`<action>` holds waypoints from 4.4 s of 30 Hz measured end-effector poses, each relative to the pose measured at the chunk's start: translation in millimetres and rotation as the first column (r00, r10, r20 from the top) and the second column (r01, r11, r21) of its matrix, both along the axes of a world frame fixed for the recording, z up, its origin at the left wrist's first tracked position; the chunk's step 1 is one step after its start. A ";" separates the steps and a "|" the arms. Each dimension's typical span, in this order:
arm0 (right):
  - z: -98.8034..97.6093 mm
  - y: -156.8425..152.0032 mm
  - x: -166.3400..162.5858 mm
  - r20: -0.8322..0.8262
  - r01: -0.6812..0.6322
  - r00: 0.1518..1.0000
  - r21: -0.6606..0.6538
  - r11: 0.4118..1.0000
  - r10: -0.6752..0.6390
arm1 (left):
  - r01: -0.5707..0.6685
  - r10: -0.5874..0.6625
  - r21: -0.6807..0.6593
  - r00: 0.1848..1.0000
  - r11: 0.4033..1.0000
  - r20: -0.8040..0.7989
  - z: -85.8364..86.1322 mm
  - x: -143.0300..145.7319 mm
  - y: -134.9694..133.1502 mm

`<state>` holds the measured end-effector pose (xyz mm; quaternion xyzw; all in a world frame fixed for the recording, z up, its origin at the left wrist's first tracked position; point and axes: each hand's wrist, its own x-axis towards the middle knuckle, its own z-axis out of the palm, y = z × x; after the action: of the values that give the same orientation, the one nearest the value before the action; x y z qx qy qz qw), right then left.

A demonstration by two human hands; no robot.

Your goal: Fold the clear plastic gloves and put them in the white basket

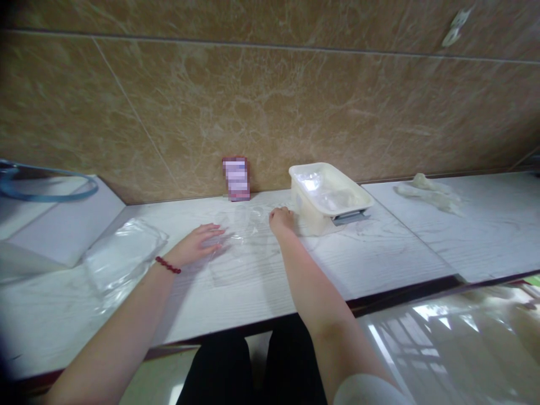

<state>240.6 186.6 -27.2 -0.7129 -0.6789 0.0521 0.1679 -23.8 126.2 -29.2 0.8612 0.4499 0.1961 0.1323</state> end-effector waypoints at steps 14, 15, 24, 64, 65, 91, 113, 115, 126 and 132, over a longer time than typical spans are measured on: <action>-5.2 5.7 -3.1 -0.318 -0.062 0.944 0.107 0.992 0.093 | 0.030 -0.028 0.054 0.999 0.998 -0.024 -1.5 -0.5 0.1; -6.0 5.7 -4.0 -0.370 -0.064 0.923 0.118 0.991 0.103 | 0.033 -0.032 0.056 0.999 0.998 -0.021 -1.4 -0.6 0.3; -9.2 0.8 -5.7 -0.547 -0.115 0.819 0.145 0.983 0.177 | -0.158 0.149 0.031 0.968 0.987 0.203 8.4 16.3 -5.9; 15.1 -17.3 7.4 -0.161 -0.437 0.898 -0.210 0.874 0.410 | -0.433 0.470 -0.330 0.882 0.839 0.039 2.8 85.8 49.5; 14.5 -17.1 7.5 -0.157 -0.442 0.896 -0.212 0.872 0.416 | -0.432 0.462 -0.318 0.887 0.844 0.021 2.7 85.9 49.6; 18.7 -20.3 11.2 -0.171 -0.461 0.887 -0.265 0.847 0.429 | -0.100 0.032 -0.156 0.920 0.983 -0.390 19.0 94.6 14.5; 41.2 -94.9 31.7 -0.121 -0.563 0.826 -0.118 0.818 0.551 | -0.114 0.112 -0.036 0.993 0.993 -0.042 10.8 38.6 -100.6; 33.7 -117.4 35.3 -0.160 -0.644 0.760 -0.064 0.762 0.630 | -0.143 0.142 -0.038 0.990 0.989 -0.019 15.7 38.2 -101.5; 1.4 -143.6 26.3 -0.170 -0.594 0.761 0.206 0.778 0.626 | -0.134 0.134 -0.003 0.991 0.991 -0.026 23.7 39.9 -126.8; 7.4 -160.3 33.1 -0.144 -0.644 0.720 0.225 0.731 0.679 | -0.091 0.090 0.015 0.996 0.996 0.010 22.1 42.5 -156.0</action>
<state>273.8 26.3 -19.8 -0.3967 -0.8683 0.1314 0.2671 18.6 -29.8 -7.0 0.8400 0.4862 0.2096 0.1187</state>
